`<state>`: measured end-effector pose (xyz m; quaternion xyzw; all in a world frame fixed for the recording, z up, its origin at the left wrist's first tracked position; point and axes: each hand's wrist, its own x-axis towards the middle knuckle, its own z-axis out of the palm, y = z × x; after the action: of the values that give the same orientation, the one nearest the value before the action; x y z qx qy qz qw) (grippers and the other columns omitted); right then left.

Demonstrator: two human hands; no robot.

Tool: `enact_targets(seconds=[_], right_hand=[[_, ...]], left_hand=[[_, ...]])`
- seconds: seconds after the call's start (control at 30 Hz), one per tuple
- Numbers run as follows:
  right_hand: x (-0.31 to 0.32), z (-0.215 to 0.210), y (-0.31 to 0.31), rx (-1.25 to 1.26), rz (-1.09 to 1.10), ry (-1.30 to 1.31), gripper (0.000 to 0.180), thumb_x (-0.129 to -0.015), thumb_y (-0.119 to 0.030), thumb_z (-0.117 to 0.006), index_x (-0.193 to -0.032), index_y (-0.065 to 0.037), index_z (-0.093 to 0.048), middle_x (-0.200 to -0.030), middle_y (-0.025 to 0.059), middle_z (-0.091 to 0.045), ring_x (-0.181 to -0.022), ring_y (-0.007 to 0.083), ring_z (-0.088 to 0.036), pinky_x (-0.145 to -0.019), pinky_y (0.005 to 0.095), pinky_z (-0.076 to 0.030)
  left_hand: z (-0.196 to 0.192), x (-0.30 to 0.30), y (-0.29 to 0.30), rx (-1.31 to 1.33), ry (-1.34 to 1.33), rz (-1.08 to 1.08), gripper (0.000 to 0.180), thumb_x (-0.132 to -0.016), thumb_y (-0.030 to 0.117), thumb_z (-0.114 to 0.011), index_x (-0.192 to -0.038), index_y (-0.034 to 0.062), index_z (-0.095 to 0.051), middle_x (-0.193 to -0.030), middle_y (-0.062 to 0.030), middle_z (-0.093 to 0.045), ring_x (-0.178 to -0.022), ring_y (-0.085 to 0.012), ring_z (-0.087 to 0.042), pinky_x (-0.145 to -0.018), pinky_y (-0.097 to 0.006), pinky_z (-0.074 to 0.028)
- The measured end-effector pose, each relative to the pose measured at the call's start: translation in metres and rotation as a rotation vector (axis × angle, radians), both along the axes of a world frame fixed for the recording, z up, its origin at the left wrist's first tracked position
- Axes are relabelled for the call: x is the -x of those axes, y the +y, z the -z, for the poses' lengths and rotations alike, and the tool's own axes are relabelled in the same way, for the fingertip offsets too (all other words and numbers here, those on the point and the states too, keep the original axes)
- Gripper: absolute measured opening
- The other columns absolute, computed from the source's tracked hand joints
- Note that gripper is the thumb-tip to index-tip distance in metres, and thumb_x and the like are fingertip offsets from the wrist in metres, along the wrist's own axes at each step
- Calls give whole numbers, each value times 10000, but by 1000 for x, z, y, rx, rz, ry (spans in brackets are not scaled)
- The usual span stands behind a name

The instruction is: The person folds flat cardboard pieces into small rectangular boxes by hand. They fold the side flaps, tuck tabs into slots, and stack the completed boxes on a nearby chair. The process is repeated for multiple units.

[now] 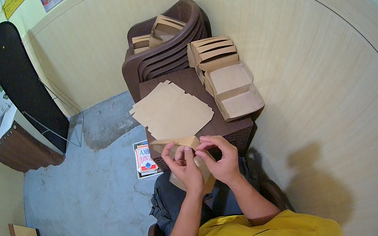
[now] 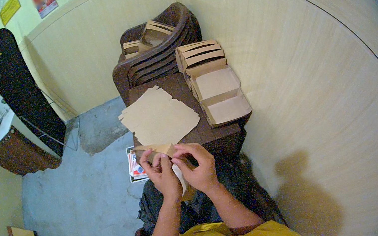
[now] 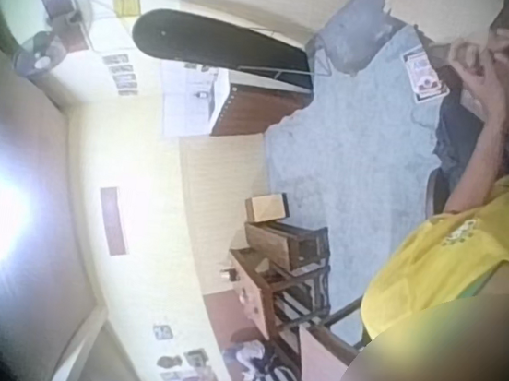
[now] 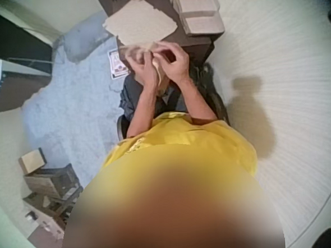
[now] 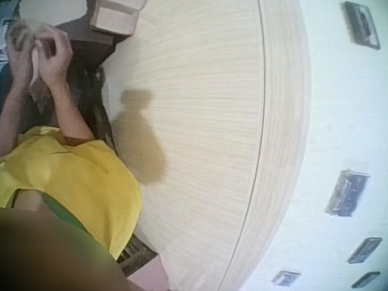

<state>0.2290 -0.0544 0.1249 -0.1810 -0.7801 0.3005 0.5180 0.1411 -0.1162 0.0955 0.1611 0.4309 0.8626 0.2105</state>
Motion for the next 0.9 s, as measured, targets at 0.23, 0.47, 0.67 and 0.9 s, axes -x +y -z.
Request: enact_targets(seconds=[0.23,0.47,0.67,0.9], right_hand=[[-21,7,30,899,-503,399,749,-897,-97,-809,-1550,-31,-448,-1330,116,-578,-1103,206,-682,-904,340,-608],[-33,-3,67,513,-159,351,856,-839,-159,-848,-1584,-80,-435,-1385,140,-639,-1122,221,-663,-1023,341,-534],[-39,9,79,518,180,212,380,-944,110,-667,-1309,5,-655,-1206,105,-695,-1092,157,-664,-967,303,-532],[-16,14,42,-77,342,201,317,-809,100,-738,-1093,-20,-812,-1112,151,-708,-979,272,-725,-846,343,-597]], left_hand=[[-26,14,-26,301,735,142,940,-889,-5,-804,-1678,54,-295,-972,-52,-790,-1037,-175,-738,-1093,-402,-499],[-27,16,-37,442,1465,320,936,-880,3,-746,-1702,100,-309,-955,2,-807,-1015,-217,-756,-1202,-508,-440],[-20,21,-36,478,1143,517,874,-862,-8,-724,-1665,93,-394,-1160,-99,-796,-1134,-250,-749,-1184,-463,-474],[-19,9,11,127,79,494,367,-1089,163,-652,-1400,-32,-645,-1266,-125,-735,-1144,-209,-722,-980,-338,-578]])
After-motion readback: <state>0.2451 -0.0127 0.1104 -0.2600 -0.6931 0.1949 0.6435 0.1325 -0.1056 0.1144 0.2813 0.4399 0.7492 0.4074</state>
